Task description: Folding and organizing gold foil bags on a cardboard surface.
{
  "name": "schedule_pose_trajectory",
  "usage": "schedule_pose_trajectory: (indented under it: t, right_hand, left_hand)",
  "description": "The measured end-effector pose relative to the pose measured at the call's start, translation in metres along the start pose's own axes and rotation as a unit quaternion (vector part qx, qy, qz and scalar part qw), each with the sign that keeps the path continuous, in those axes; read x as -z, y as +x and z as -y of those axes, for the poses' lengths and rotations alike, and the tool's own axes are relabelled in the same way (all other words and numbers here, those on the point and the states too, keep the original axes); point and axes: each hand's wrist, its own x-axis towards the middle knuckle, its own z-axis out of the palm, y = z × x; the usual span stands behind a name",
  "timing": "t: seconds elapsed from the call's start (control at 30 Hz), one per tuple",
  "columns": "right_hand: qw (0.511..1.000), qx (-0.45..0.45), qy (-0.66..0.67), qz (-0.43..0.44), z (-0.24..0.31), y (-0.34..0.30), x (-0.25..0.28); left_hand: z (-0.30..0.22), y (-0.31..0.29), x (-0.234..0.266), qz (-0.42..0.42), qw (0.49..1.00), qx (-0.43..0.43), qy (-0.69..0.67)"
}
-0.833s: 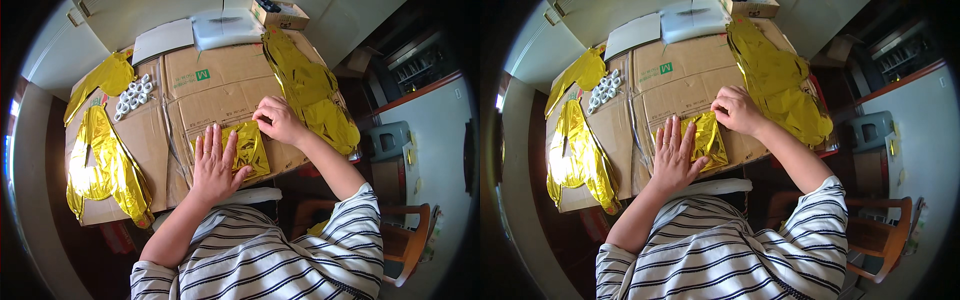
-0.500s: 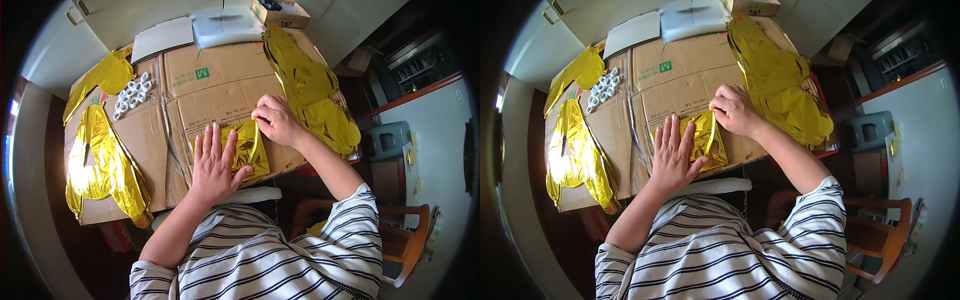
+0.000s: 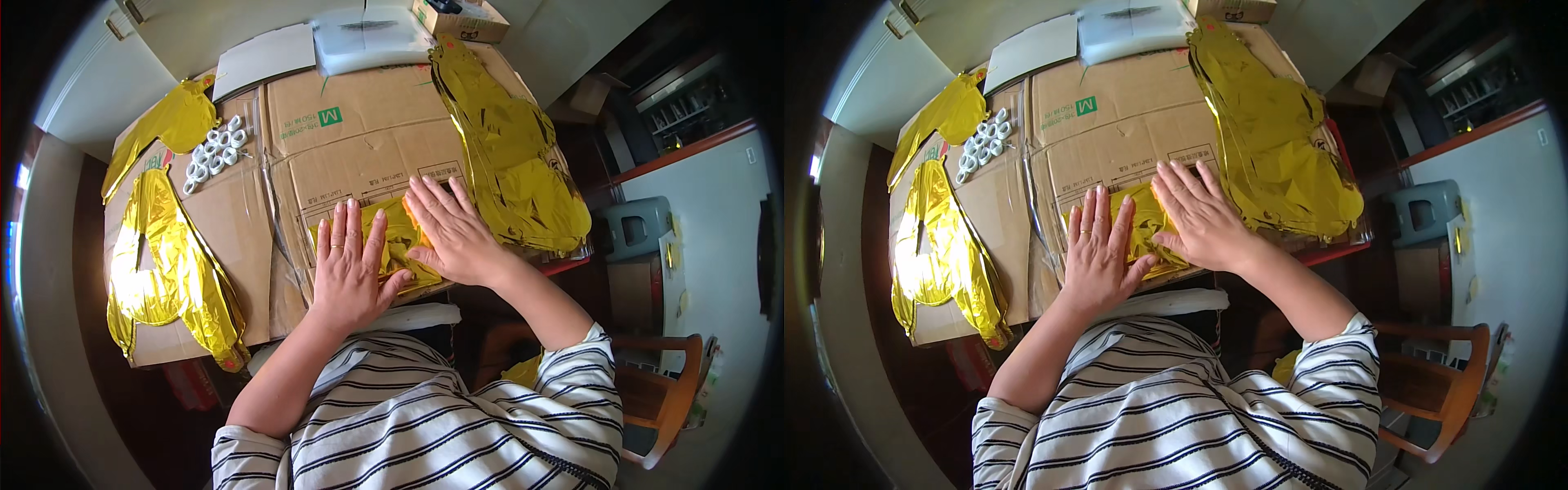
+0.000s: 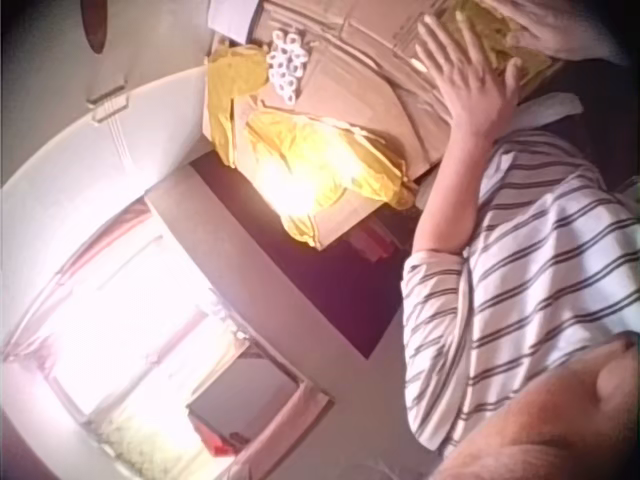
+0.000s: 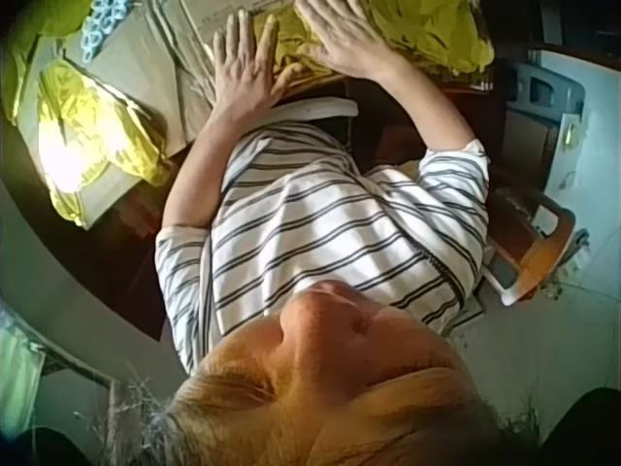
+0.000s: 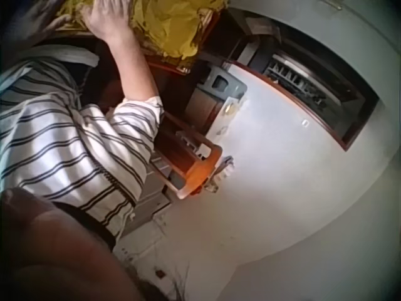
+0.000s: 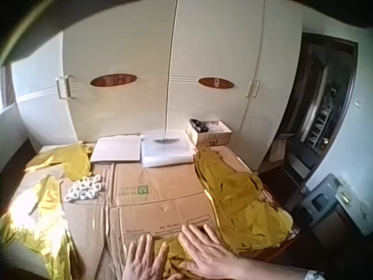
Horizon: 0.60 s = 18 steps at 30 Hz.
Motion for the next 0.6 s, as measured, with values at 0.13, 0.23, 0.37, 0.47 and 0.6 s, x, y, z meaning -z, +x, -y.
schedule_pose_trajectory:
  t: [0.13,0.23,0.37,0.47,0.6]
  right_hand:
    - [1.000,-0.010,-0.019,0.005,-0.0048,-0.0035,-0.0049]
    - [1.000,-0.013,-0.027,0.009,-0.0047,-0.0040,-0.0066]
    - [0.999,-0.016,-0.034,0.012,-0.0051,-0.0050,-0.0075]
    - [0.999,-0.015,-0.037,0.012,-0.0056,-0.0053,-0.0073]
    - [0.999,-0.015,-0.034,0.009,-0.0062,-0.0053,-0.0067]
  left_hand:
    - [0.0003,0.0005,0.0003,0.004,1.000,-0.001,0.006]
    - [-0.0001,-0.0004,-0.0001,0.003,1.000,0.001,0.000]
    - [-0.0006,0.0001,0.0000,0.004,1.000,0.000,0.004]
    - [-0.0001,-0.0002,-0.0002,0.007,1.000,0.005,-0.003]
    - [0.0055,0.0010,0.0038,-0.007,0.994,0.043,-0.095]
